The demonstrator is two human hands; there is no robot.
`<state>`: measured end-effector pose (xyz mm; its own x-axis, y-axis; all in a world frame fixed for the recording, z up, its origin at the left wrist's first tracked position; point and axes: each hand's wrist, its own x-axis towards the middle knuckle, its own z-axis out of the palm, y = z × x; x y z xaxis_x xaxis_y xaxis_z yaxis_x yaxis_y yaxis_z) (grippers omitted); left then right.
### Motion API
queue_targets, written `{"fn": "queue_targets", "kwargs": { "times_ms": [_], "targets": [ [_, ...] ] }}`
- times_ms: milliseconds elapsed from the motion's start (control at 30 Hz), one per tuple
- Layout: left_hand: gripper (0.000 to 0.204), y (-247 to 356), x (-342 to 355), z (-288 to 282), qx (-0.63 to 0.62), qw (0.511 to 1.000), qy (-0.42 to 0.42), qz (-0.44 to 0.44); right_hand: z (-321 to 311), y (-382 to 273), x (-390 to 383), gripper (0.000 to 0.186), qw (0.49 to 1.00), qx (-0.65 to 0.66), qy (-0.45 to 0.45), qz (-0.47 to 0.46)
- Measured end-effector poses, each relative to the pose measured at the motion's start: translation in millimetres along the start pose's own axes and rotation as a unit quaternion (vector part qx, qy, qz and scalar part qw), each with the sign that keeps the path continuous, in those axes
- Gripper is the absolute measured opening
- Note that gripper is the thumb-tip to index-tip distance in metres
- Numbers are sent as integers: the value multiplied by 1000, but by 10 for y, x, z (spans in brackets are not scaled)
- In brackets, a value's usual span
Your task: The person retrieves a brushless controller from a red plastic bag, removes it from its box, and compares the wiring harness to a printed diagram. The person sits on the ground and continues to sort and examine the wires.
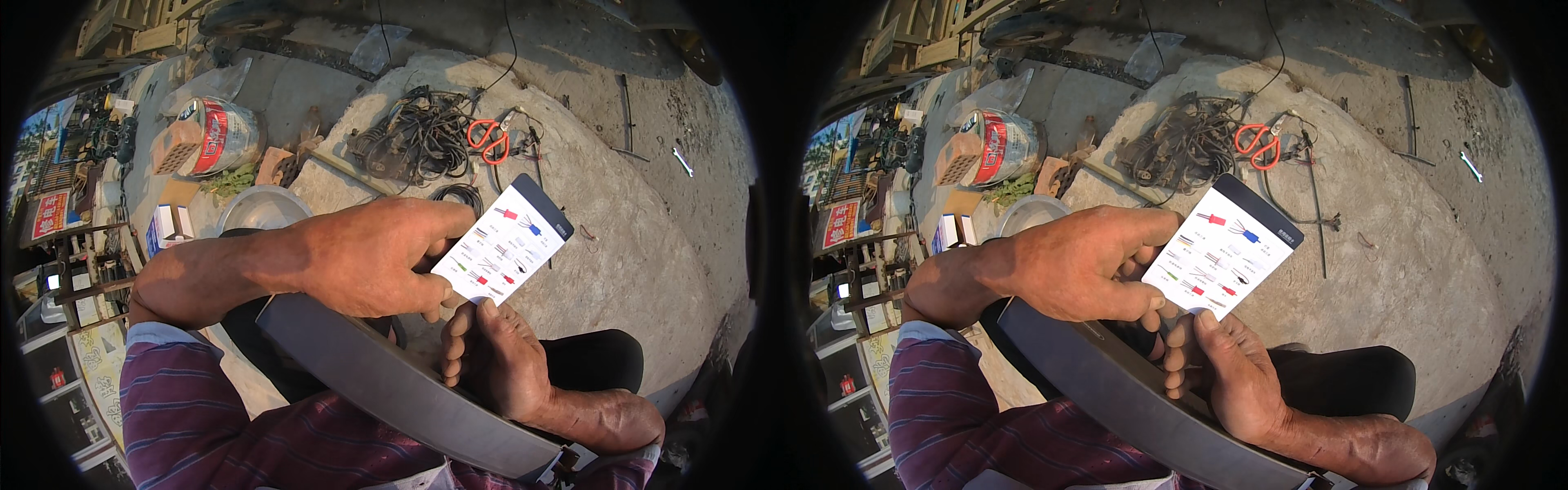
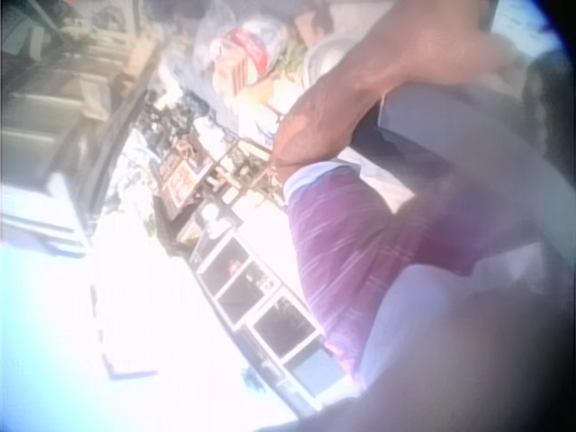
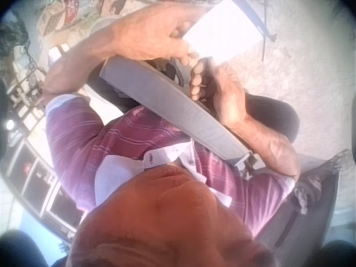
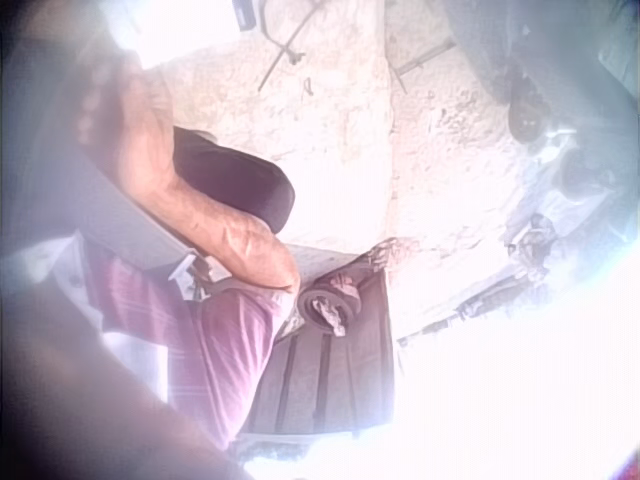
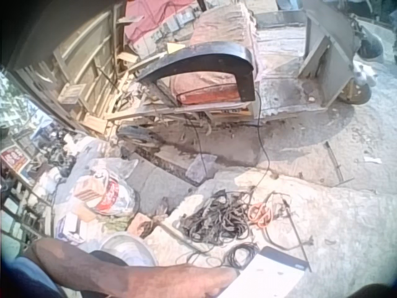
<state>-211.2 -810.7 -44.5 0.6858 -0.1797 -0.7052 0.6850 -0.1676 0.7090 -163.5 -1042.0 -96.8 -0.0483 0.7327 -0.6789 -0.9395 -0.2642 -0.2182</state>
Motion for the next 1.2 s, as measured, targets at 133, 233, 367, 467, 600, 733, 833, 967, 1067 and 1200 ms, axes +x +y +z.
{"fn": "queue_targets", "kwargs": {
  "times_ms": [133, 233, 367, 467, 600, 733, 833, 967, 1067, 1200],
  "targets": [
    [35, -3, 1, -1, 16, 1000, 6, 10, -5, 5, 1, 44, 1000, 0, -2, -2],
    [36, -10, 9, 0, 25, 999, 6, 22, -17, 13, -2, 44, 1000, 0, -4, -2],
    [35, 2, 2, -2, 21, 1000, 4, 16, -60, 4, 3, 41, 999, 6, -37, -2],
    [35, 18, 1, -6, 23, 1000, -4, 12, -72, 3, 3, 40, 999, 12, -52, -3],
    [35, 26, 10, -26, 45, 999, -19, 7, -40, 21, -2, 40, 1000, 7, -18, -10],
    [34, 20, 4, -30, 44, 999, -21, 11, -29, 9, 1, 40, 1000, 7, -15, -3],
    [34, 15, 7, -28, 46, 999, -21, 17, -28, 3, -2, 40, 1000, 6, -15, -1],
    [35, 17, 7, -28, 42, 999, -20, 17, -23, 4, -4, 40, 1000, 3, -15, -3],
    [36, 21, 6, -25, 34, 999, -19, 6, -23, 0, 1, 40, 1000, -2, -14, -3],
    [38, 19, 12, -19, 21, 1000, -18, -6, -28, 0, 3, 41, 1000, -10, -19, -11]
  ]
}}
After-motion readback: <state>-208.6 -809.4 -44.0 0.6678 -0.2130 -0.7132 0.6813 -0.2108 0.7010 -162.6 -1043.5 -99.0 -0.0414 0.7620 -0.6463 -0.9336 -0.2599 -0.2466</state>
